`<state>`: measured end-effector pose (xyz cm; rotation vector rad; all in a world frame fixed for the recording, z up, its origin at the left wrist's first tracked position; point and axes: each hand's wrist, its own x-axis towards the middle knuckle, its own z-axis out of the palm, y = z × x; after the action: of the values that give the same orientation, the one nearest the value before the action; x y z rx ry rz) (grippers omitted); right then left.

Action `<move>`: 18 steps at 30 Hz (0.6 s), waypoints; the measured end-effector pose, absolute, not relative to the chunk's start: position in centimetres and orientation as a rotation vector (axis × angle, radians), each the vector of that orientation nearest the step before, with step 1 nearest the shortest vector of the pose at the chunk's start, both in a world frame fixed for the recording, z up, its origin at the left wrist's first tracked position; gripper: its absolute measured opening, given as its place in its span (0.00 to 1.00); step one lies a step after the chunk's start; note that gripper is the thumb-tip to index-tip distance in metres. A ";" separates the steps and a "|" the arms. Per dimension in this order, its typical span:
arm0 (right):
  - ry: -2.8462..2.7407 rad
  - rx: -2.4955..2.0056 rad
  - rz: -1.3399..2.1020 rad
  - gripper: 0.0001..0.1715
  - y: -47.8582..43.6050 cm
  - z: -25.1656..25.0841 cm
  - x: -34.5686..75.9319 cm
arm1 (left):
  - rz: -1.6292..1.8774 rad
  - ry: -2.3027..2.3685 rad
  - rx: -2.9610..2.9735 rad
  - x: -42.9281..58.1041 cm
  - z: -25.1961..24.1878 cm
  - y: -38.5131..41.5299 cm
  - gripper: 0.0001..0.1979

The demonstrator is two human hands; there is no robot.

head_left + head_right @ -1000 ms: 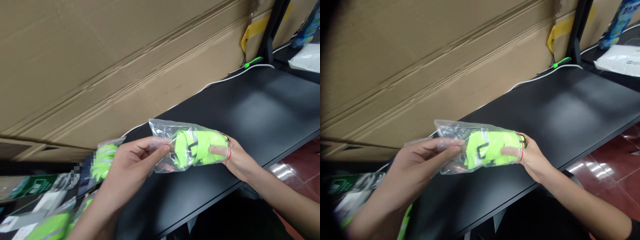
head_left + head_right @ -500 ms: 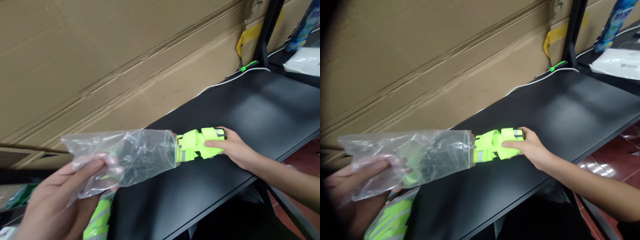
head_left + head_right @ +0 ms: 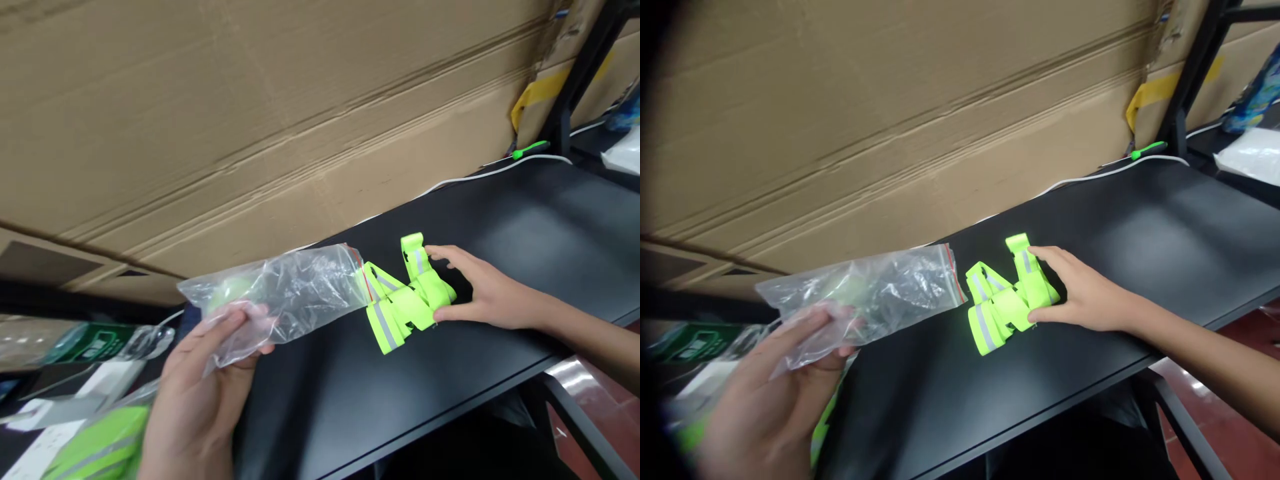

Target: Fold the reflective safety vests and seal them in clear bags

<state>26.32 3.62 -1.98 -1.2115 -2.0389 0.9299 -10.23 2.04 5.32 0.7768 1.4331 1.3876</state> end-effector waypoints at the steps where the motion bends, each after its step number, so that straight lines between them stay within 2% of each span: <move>1: -2.089 -1.171 0.941 0.45 4.4 -2.0 26.3 | 1.390 1.427 0.767 -10.2 5.1 2.0 0.06; 4: -2.145 -1.162 0.880 0.29 7.5 -1.9 25.8 | 1.460 1.388 0.737 -9.2 5.1 2.0 0.06; 6: -2.041 -1.215 0.794 0.23 9.3 -1.6 25.2 | 1.550 1.350 0.690 -7.9 5.5 2.1 0.05; 8: -1.834 -1.203 0.863 0.23 10.0 -1.1 24.4 | 1.631 1.297 0.644 -6.3 5.6 2.4 0.06; 13: -1.261 -0.838 1.516 0.31 7.3 1.4 22.6 | 1.507 1.143 0.789 -1.2 4.0 2.7 0.11; 15: -1.112 -0.951 1.539 0.26 5.9 2.1 22.9 | 1.344 1.097 0.874 0.5 3.0 2.3 0.13; 18: -0.905 -1.152 1.307 0.21 5.0 2.2 25.6 | 1.138 1.089 1.072 1.2 1.5 1.5 0.22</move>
<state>25.60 4.96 2.23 -1.1517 -0.9046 1.3069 1.24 1.53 1.48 1.0725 1.0891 1.1382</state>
